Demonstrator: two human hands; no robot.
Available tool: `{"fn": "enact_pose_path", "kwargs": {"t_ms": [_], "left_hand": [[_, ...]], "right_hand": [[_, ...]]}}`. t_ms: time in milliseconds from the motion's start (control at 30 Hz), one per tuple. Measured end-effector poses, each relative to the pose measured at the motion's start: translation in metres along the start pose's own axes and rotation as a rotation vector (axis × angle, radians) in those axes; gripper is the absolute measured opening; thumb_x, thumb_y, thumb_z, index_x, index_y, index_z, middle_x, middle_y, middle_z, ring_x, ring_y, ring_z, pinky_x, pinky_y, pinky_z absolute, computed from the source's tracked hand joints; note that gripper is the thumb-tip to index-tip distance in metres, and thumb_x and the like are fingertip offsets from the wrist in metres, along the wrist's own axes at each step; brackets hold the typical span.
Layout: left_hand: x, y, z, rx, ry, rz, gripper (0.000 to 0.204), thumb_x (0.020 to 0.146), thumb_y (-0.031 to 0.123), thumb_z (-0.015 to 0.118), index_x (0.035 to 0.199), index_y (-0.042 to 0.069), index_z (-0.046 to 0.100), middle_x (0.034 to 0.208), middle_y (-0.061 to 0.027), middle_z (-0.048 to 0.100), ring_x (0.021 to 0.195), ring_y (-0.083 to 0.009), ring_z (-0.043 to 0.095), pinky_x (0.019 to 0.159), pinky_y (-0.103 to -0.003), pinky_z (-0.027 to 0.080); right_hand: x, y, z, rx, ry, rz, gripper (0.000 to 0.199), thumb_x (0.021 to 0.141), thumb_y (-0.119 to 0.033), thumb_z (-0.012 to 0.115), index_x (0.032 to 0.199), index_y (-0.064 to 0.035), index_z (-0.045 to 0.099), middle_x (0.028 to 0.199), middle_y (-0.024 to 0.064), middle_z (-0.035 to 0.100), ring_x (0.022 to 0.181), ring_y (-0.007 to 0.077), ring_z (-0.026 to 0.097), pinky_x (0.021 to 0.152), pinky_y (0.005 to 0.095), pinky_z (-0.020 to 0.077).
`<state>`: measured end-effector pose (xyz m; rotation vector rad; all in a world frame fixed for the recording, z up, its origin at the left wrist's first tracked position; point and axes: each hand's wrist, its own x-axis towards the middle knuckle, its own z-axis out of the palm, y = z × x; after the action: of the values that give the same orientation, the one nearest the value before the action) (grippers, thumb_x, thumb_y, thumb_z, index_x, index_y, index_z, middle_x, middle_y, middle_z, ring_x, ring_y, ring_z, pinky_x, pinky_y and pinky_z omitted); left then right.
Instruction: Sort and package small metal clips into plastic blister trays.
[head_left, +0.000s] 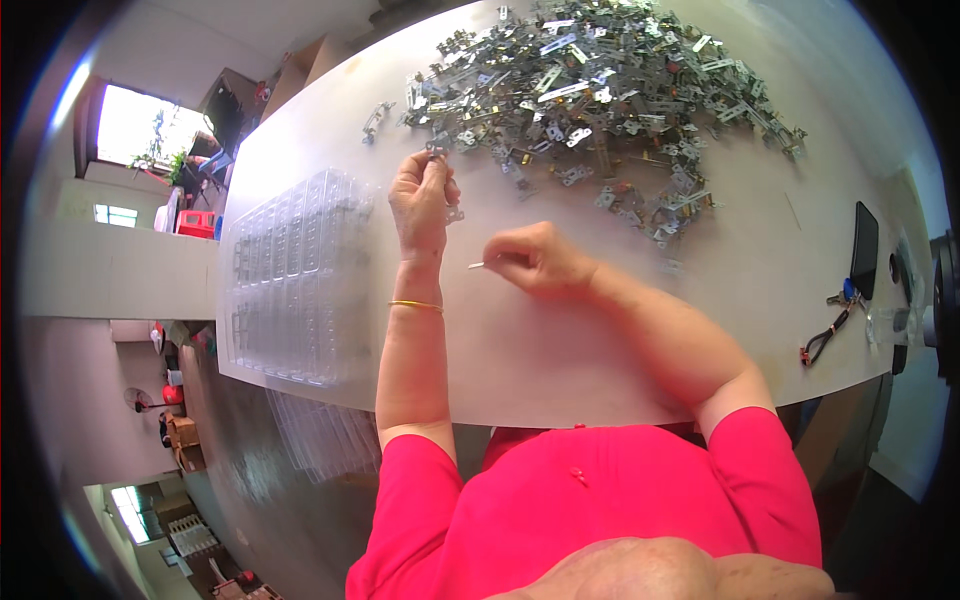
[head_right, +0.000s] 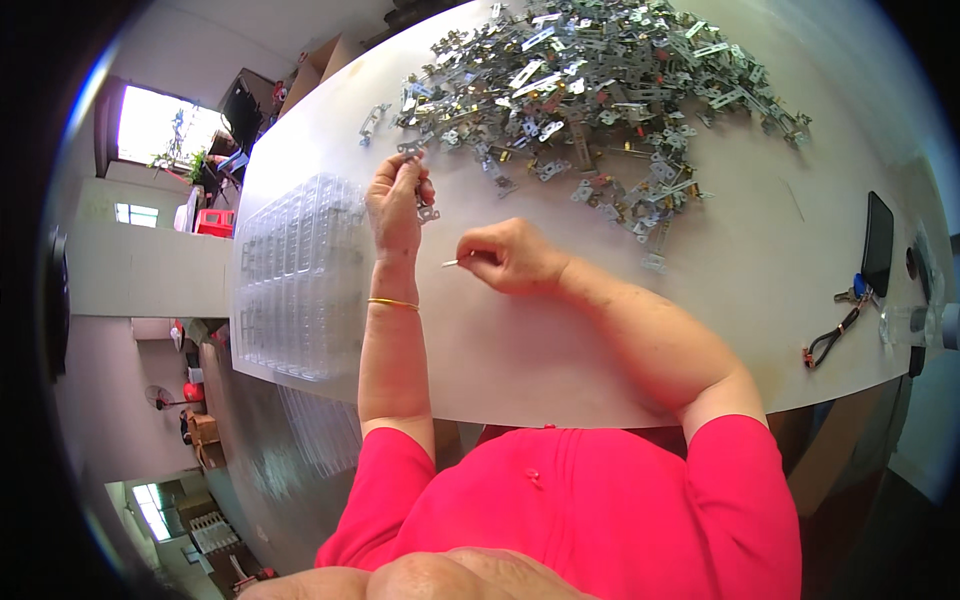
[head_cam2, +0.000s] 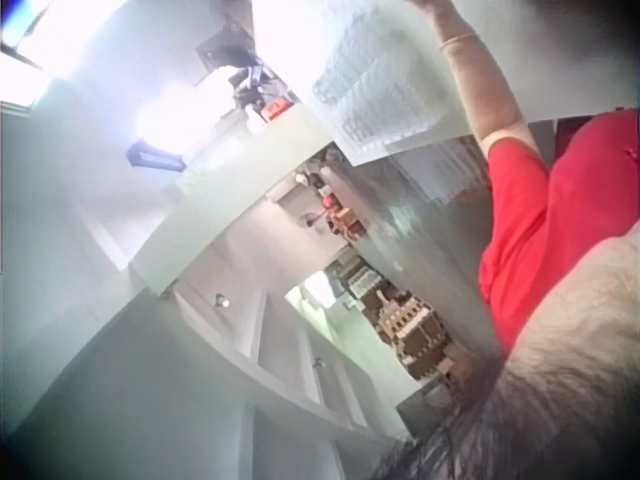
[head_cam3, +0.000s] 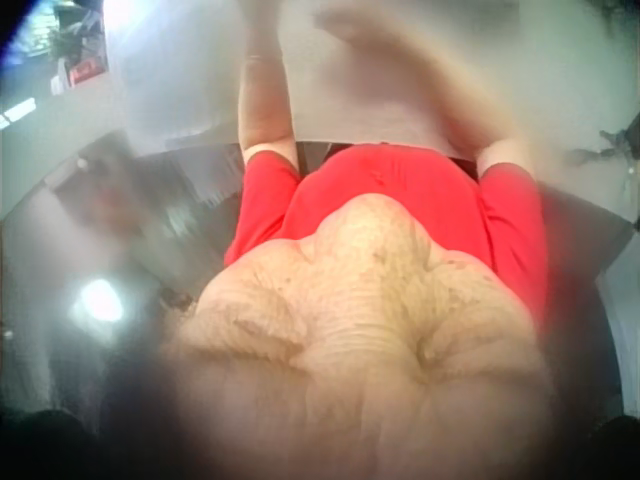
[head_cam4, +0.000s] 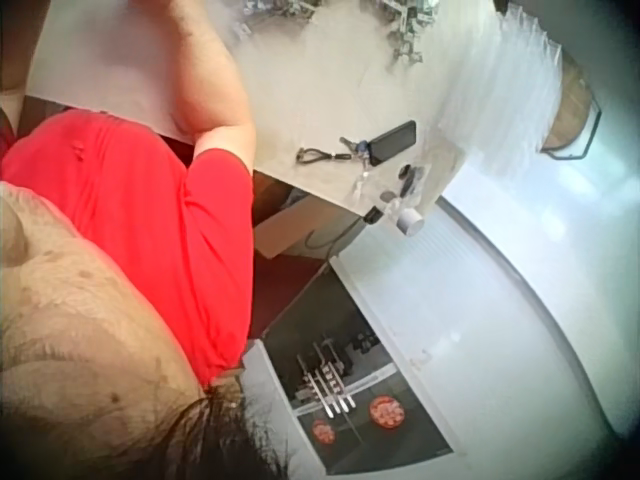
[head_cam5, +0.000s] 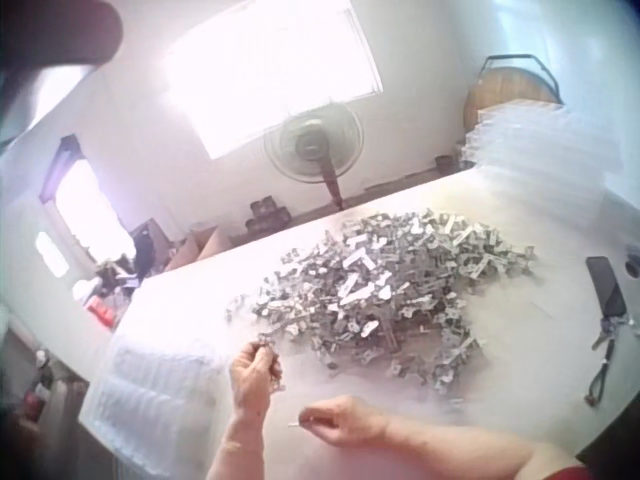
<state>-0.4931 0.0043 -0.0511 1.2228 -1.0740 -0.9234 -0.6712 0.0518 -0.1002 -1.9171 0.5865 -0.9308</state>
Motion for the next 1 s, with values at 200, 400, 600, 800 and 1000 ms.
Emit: {"fn": "enact_pose_path", "kwargs": {"t_ms": [200,400,600,800,1000], "left_hand": [[-0.018,-0.023,-0.008,0.117,-0.035,-0.096,0.019,0.098,0.012,0.060,0.109,0.001,0.070,0.080,-0.0007,0.063,0.060,-0.0041,0.053,0.054,-0.019,0.043],[-0.031,-0.037,-0.005,0.315,-0.074,0.056,0.021,0.098,0.008,0.057,0.112,0.001,0.070,0.082,0.0010,0.063,0.063,-0.0026,0.052,0.055,-0.019,0.042],[-0.041,-0.038,0.000,0.422,-0.107,0.225,0.020,0.096,0.004,0.058,0.109,0.002,0.072,0.086,-0.0004,0.063,0.069,-0.0058,0.053,0.059,-0.023,0.044],[-0.041,-0.036,-0.002,0.507,-0.111,0.283,0.019,0.093,0.002,0.059,0.108,0.001,0.071,0.082,-0.0042,0.061,0.067,-0.0080,0.053,0.059,-0.025,0.044],[-0.041,-0.035,-0.007,0.645,-0.114,0.488,0.019,0.091,0.000,0.061,0.107,0.001,0.071,0.076,-0.0078,0.059,0.062,-0.0147,0.055,0.056,-0.029,0.045]], "right_hand": [[0.008,0.001,-0.003,0.395,0.315,0.304,0.010,0.098,-0.010,0.060,0.104,-0.0051,0.067,0.079,-0.0021,0.061,0.069,0.0050,0.056,0.061,0.0210,0.0460],[0.010,0.003,-0.006,0.480,0.400,0.367,0.013,0.101,-0.015,0.057,0.107,-0.0069,0.066,0.081,-0.0024,0.061,0.071,0.0036,0.055,0.062,0.0209,0.0469],[0.011,0.004,-0.003,0.418,0.399,0.356,0.012,0.100,-0.011,0.057,0.104,-0.0043,0.065,0.078,-0.0020,0.061,0.069,0.0051,0.057,0.059,0.0218,0.0473],[0.011,0.007,-0.004,0.359,0.388,0.363,0.012,0.099,-0.012,0.057,0.104,-0.0038,0.065,0.077,-0.0015,0.063,0.068,0.0052,0.058,0.059,0.0223,0.0478],[0.012,0.002,-0.002,0.232,0.391,0.327,0.014,0.097,-0.012,0.060,0.108,-0.0030,0.062,0.076,0.0015,0.065,0.067,0.0061,0.059,0.059,0.0235,0.0490]]}}
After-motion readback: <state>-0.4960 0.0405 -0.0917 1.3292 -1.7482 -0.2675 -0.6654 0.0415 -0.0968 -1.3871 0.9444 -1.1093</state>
